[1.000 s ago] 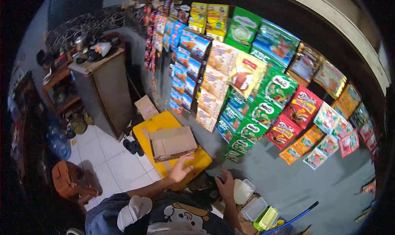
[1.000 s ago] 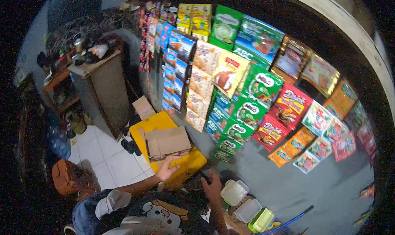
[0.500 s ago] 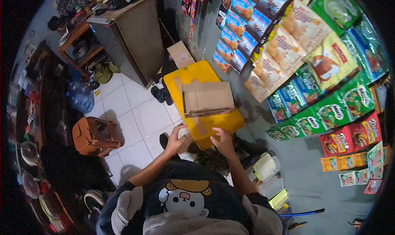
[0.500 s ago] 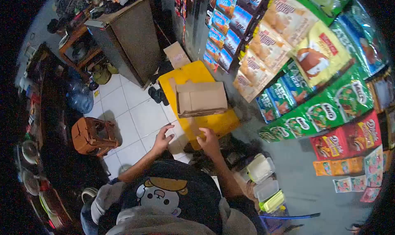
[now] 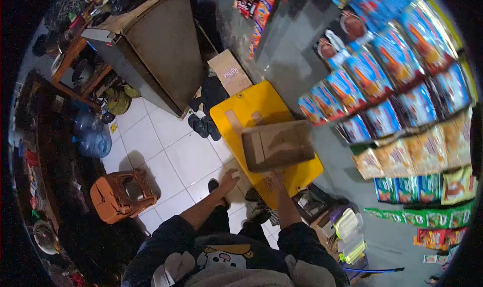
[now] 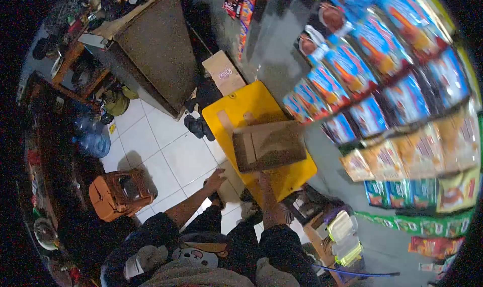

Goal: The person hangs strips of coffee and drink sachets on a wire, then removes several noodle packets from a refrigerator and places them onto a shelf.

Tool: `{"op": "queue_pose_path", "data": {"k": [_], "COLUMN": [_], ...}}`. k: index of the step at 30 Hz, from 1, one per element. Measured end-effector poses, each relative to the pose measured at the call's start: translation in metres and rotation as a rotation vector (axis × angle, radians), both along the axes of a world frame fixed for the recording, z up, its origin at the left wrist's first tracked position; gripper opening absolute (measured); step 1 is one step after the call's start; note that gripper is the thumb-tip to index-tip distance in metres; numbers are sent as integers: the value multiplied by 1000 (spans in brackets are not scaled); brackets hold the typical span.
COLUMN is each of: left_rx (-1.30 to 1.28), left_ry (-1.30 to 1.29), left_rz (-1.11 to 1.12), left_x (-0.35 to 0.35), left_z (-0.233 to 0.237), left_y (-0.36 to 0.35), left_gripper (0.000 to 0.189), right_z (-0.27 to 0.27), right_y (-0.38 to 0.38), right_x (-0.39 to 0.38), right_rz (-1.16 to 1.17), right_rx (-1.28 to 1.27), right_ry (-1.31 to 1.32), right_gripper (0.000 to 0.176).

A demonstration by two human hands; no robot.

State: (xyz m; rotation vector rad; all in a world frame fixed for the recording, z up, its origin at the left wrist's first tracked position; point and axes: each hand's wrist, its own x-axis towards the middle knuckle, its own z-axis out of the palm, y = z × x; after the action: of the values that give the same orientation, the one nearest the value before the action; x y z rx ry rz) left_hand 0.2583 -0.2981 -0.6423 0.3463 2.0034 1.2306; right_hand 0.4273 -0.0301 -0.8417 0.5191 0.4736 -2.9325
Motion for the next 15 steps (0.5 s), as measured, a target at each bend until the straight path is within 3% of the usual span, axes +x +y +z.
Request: {"op": "queue_pose_path", "data": {"k": [2, 3, 4, 8, 15], "left_rx": [55, -101, -100, -13, -5], "left_ry": [-16, -57, -54, -15, -222], "left_rz": [11, -69, -61, 73, 256], "left_x": [-16, -32, -44, -77, -118], "left_z": [-24, 5, -3, -41, -42], "left_y": [-8, -10, -12, -36, -45], "left_gripper": [41, 42, 42, 44, 51], "right_z": [11, 18, 27, 73, 159], "right_y": [-10, -16, -18, -38, -153], "right_x": [-22, -52, -55, -125, -190], "right_rz": [17, 30, 42, 74, 126], "right_rx": [62, 123, 184, 409, 846], "right_ry": [-48, -90, -131, -296, -577], "right_gripper": [49, 49, 48, 48, 46]}}
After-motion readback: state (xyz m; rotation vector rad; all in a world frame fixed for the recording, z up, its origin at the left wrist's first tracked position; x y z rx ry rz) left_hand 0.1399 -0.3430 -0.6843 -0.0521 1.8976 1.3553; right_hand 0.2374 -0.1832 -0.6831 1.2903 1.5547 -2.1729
